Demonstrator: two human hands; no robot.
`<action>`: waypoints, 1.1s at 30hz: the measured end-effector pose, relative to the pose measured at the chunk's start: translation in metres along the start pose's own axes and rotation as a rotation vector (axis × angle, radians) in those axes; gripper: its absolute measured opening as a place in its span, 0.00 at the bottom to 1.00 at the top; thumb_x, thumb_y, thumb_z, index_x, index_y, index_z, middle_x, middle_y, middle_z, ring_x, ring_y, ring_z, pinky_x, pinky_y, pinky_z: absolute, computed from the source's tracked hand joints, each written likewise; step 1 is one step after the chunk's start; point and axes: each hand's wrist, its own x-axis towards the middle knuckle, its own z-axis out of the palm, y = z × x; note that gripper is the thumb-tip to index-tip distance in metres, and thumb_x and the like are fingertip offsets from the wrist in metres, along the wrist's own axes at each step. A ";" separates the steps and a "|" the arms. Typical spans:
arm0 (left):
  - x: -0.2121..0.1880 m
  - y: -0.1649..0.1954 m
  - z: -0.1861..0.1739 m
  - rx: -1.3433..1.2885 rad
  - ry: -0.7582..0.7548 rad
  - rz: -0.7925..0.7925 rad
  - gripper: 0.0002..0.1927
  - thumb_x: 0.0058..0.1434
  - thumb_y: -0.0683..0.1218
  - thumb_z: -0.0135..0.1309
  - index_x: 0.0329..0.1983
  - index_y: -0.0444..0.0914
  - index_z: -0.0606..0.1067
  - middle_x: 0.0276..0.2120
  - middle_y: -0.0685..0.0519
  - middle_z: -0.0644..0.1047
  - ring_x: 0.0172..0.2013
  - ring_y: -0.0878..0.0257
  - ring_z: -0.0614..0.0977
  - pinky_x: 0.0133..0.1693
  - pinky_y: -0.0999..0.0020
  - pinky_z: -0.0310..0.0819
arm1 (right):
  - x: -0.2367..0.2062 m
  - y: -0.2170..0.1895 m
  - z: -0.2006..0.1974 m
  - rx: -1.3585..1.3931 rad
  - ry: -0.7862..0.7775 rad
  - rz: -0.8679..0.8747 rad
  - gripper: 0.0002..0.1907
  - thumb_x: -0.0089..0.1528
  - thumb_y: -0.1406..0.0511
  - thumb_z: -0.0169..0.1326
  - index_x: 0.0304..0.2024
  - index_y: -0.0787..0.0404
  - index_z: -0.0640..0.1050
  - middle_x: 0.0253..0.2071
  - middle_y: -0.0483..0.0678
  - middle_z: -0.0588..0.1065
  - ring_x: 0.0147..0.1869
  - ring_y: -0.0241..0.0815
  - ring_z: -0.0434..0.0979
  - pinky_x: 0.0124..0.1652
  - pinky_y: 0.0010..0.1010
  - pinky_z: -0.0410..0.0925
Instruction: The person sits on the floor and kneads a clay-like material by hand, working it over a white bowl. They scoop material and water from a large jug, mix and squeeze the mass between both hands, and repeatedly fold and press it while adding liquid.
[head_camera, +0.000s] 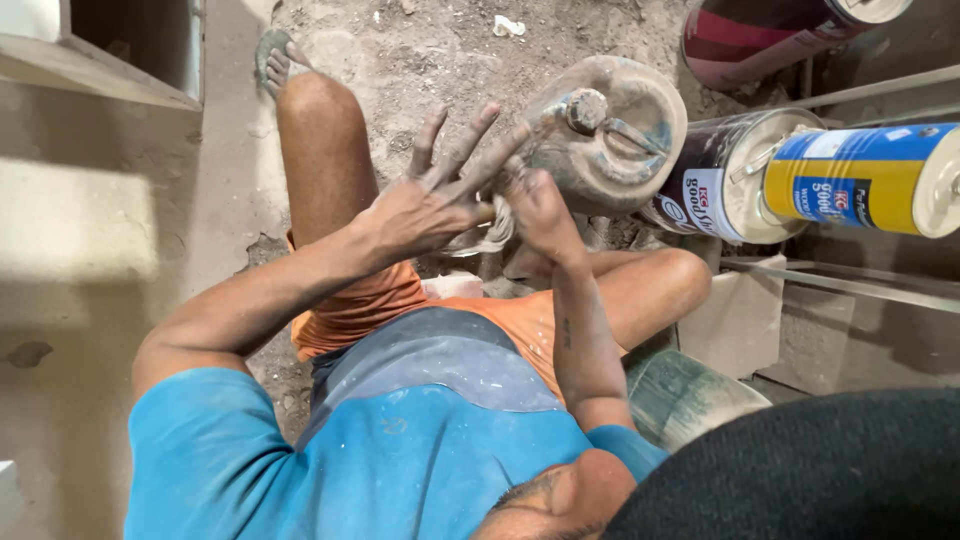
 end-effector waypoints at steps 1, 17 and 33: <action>-0.003 -0.001 -0.006 -0.158 0.028 0.017 0.21 0.68 0.52 0.53 0.62 0.44 0.78 0.81 0.48 0.46 0.78 0.40 0.44 0.69 0.27 0.31 | 0.002 0.004 -0.005 0.117 0.014 -0.065 0.26 0.76 0.50 0.43 0.46 0.68 0.77 0.41 0.52 0.77 0.44 0.47 0.76 0.45 0.37 0.72; 0.004 -0.004 0.033 -0.620 -0.159 0.137 0.11 0.61 0.46 0.54 0.45 0.40 0.79 0.40 0.49 0.79 0.43 0.53 0.82 0.46 0.56 0.79 | -0.007 -0.116 0.014 -0.154 0.067 -0.585 0.26 0.69 0.50 0.47 0.57 0.63 0.78 0.57 0.55 0.76 0.65 0.50 0.73 0.65 0.43 0.66; 0.044 -0.013 -0.018 -0.110 0.053 0.703 0.28 0.54 0.50 0.49 0.61 0.47 0.71 0.67 0.57 0.70 0.65 0.59 0.71 0.66 0.58 0.63 | 0.029 -0.097 -0.053 0.299 -0.141 0.240 0.32 0.71 0.47 0.42 0.48 0.71 0.79 0.37 0.55 0.80 0.36 0.41 0.78 0.37 0.31 0.72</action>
